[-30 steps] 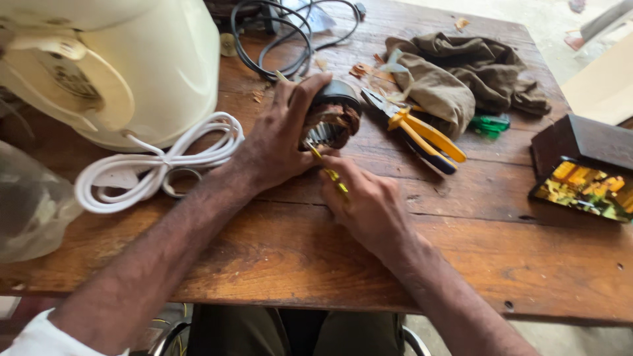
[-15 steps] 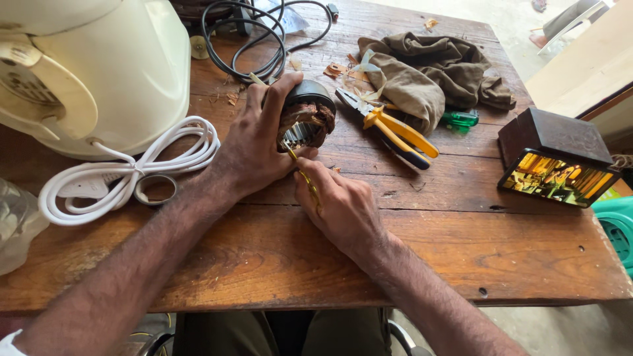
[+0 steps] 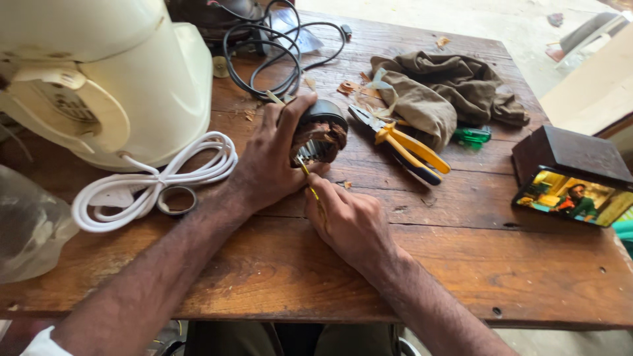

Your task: The person uses a yellow-handled screwdriver to scrape and clean the interior of a cylindrical motor component, removing debris from the copper windings. The person then handles a small white piece of material with both hands.

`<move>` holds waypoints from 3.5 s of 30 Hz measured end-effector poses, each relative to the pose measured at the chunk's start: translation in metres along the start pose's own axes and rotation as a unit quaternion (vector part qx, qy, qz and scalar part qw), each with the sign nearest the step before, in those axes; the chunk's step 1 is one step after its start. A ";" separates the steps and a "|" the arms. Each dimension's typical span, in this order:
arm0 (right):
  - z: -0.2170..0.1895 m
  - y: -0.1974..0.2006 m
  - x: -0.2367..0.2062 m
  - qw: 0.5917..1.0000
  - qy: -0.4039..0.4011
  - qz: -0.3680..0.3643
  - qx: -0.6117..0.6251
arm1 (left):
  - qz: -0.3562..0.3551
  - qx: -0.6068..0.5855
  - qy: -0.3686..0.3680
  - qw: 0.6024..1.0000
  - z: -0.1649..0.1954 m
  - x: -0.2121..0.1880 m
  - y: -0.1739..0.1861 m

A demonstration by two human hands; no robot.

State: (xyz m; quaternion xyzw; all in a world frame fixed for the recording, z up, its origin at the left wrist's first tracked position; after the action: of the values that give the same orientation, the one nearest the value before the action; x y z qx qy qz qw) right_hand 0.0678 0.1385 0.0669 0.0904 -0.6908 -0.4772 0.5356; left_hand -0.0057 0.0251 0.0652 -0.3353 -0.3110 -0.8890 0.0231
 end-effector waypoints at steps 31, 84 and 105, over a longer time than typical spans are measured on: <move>0.015 -0.009 -0.002 0.999 -0.039 -0.007 0.007 | 0.010 -0.006 0.018 1.000 -0.014 0.005 -0.007; 0.014 0.008 0.003 0.974 -0.128 0.048 0.181 | 0.017 -0.017 -0.010 1.000 -0.010 0.000 -0.003; 0.025 -0.011 -0.008 0.952 -0.256 -0.061 0.156 | 0.034 -0.004 0.012 0.999 -0.002 -0.006 0.006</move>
State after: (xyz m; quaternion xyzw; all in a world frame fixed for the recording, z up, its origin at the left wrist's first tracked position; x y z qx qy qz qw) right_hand 0.0462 0.1517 0.0538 0.0900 -0.8637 -0.4024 0.2898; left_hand -0.0011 0.0182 0.0638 -0.3349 -0.2958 -0.8929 0.0559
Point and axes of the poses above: each hand's wrist, its own x-axis towards the middle knuckle, its own y-axis out of the back of the hand, z = x × y, the point moved 9 cm from there along x, towards the middle knuckle, and after that the axes turned 11 degrees about y, right-handed, at the moved point
